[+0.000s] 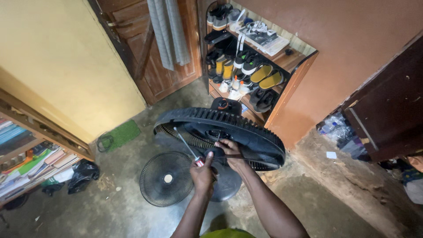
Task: The person assembles a standing fan by attaching a fan blade to the motor hub and securing it with a screwdriver. They then attach the front fan cage and tighten the screws to complete the assembly.
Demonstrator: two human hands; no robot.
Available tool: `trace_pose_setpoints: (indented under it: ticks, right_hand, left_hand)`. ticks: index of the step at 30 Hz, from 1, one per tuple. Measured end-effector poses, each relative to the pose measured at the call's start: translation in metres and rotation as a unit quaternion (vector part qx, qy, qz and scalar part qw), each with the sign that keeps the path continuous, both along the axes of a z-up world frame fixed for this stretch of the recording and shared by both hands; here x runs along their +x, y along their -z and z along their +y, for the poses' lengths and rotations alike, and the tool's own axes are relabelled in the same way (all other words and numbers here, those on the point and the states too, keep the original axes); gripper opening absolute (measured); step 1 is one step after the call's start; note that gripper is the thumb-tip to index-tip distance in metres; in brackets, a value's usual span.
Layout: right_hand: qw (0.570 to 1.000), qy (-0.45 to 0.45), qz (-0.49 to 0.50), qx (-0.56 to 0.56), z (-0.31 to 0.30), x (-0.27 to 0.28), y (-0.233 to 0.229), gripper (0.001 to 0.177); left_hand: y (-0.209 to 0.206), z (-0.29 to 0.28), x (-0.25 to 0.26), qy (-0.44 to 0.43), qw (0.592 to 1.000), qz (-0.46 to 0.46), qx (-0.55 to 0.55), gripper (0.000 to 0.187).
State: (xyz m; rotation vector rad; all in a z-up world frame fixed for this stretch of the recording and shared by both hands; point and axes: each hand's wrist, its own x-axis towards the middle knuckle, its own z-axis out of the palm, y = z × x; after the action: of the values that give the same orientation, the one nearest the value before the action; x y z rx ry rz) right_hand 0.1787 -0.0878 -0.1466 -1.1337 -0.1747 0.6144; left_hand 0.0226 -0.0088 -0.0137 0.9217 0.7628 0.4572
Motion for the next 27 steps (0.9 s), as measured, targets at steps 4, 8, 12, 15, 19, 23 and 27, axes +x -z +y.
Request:
trace_pose_setpoints:
  ticks: [4,8,12,15,19,23,27]
  right_hand:
    - [0.999,-0.003,0.044,0.011,-0.007,0.004,-0.005,0.021]
    - [0.996,-0.005,0.075,0.046,-0.012,0.006,-0.012,0.024]
    - [0.990,0.020,0.131,0.058,-0.013,0.002,-0.009,0.028]
    - [0.996,0.066,0.041,0.039,-0.025,-0.009,-0.006,0.036]
    - [0.977,0.103,-0.109,-0.150,-0.053,-0.044,-0.006,0.035]
    - [0.947,0.118,-0.244,-0.171,-0.047,-0.077,-0.022,0.047]
    - [0.893,0.208,-0.339,-0.213,-0.024,-0.087,-0.058,0.039]
  left_hand:
    - [-0.016,-0.006,0.008,-0.002,1.000,0.027,0.007,0.031]
    - [-0.023,-0.005,0.010,0.012,0.999,0.021,0.045,0.030]
    - [-0.019,0.000,0.007,0.039,0.997,0.029,0.059,0.030]
    - [-0.014,0.009,0.003,0.069,0.996,-0.016,0.053,0.025]
    - [-0.003,0.020,-0.003,0.112,0.993,0.010,0.037,0.022]
    - [0.012,0.021,-0.001,0.105,0.993,0.028,0.056,0.020]
    - [0.021,0.021,0.004,0.109,0.989,0.012,0.099,0.023]
